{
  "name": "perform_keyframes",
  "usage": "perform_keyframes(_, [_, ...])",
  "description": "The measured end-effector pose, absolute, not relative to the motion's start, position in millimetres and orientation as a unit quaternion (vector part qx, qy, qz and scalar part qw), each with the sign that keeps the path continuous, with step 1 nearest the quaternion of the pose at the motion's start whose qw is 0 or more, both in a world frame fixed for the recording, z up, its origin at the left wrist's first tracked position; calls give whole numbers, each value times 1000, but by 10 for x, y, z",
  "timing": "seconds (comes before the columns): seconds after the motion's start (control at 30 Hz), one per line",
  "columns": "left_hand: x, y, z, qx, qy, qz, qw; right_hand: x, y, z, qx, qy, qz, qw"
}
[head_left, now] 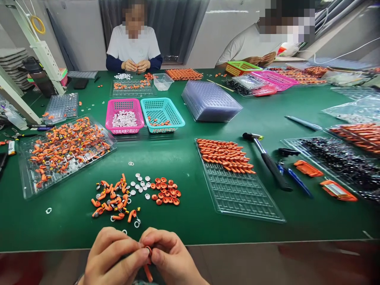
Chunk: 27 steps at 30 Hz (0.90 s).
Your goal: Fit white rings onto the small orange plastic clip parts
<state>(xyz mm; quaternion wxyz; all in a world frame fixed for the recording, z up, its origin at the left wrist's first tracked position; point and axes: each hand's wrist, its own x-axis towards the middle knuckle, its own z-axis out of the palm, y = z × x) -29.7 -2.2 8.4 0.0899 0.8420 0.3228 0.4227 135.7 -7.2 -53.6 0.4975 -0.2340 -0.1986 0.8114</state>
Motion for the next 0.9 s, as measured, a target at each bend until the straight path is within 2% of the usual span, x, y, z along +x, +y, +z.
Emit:
perform_keyframes(0.6, [-251, -12, 76, 836, 320, 429, 121, 1303, -141, -587, -238, -146, 814, 509])
perform_keyframes(0.9, [-274, -57, 15, 835, 336, 429, 76, 1279, -161, -506, -233, -105, 827, 500])
